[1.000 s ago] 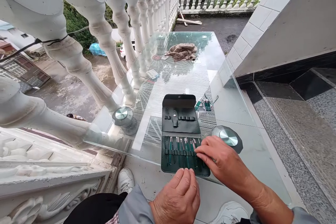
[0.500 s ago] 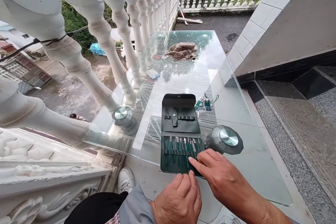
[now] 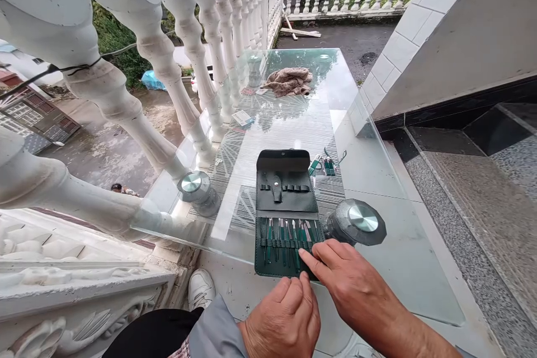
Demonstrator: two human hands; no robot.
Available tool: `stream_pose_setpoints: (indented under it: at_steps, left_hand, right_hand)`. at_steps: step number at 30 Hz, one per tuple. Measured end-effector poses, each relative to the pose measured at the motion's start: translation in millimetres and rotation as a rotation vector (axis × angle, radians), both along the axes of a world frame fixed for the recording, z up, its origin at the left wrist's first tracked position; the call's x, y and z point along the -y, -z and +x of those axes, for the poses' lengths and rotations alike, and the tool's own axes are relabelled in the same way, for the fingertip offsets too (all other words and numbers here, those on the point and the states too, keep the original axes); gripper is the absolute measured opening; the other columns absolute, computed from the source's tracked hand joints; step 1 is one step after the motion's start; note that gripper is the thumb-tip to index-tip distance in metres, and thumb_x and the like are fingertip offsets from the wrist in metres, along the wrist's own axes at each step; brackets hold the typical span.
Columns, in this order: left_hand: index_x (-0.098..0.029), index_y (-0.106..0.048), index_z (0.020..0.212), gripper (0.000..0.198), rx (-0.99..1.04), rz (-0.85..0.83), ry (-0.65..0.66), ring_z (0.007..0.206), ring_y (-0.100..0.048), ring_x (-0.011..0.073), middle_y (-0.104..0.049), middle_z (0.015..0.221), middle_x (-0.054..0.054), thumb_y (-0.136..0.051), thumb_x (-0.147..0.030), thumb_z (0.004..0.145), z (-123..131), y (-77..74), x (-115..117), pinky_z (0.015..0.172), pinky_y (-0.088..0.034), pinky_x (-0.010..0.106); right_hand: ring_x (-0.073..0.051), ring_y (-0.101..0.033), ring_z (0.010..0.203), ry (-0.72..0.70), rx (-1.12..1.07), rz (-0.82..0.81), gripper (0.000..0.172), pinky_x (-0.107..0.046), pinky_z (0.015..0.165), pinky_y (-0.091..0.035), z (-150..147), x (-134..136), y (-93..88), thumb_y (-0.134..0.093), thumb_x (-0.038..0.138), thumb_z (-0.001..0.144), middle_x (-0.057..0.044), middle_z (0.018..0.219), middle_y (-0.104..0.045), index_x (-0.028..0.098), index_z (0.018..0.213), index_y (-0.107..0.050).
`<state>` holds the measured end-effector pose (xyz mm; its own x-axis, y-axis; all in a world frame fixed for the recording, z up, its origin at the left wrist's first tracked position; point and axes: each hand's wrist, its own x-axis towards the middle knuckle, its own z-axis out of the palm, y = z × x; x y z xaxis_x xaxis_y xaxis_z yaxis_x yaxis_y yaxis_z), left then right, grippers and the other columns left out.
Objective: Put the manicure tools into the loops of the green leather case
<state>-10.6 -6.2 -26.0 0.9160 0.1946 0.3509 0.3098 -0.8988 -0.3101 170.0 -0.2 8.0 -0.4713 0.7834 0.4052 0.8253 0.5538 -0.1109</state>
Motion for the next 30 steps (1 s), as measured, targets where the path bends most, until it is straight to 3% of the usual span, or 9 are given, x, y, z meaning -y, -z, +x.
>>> stream_pose_setpoints:
  at_steps: [9,15,23,30]
  left_hand:
    - [0.0,-0.057,0.109,0.031,-0.013,-0.009,-0.012,0.093,-0.06,0.027,-0.059,0.115,0.026,-0.045,-0.019,0.089,-0.2,2.7,0.6,0.083,-0.041,0.043]
    - [0.0,-0.059,0.11,0.032,0.01,-0.012,-0.009,0.092,-0.06,0.0267,-0.061,0.113,0.023,-0.043,-0.018,0.089,-0.5,0.5,-0.4,0.083,-0.042,0.041]
    - [-0.002,-0.059,0.108,0.031,0.006,-0.003,-0.017,0.092,-0.061,0.0264,-0.06,0.115,0.024,-0.044,-0.02,0.089,-1.1,1.3,-0.1,0.083,-0.042,0.042]
    - [-0.003,-0.061,0.104,0.029,0.062,-0.026,-0.022,0.089,-0.062,0.0264,-0.062,0.112,0.024,-0.042,-0.017,0.087,1.1,0.2,0.2,0.08,-0.044,0.04]
  right_hand:
    - [-0.019,-0.05,0.078,0.016,0.067,0.057,0.038,-0.034,0.068,-0.04,1.1,2.7,7.2,-0.034,0.003,0.083,-0.009,0.081,-0.06,0.015,0.107,-0.061]
    - [-0.019,-0.05,0.077,-0.042,0.079,0.045,0.034,-0.035,0.07,-0.04,0.1,3.9,4.9,-0.038,0.002,0.08,-0.008,0.08,-0.06,0.012,0.102,-0.063]
    - [-0.017,-0.052,0.083,-0.03,-0.068,-0.002,0.039,-0.034,0.073,-0.043,10.8,4.0,10.4,-0.033,0.004,0.086,-0.009,0.086,-0.062,0.018,0.105,-0.064]
    - [-0.017,-0.048,0.079,0.019,-0.082,-0.015,0.038,-0.032,0.07,-0.041,14.3,3.7,9.9,-0.034,0.001,0.085,-0.008,0.084,-0.059,0.015,0.105,-0.063]
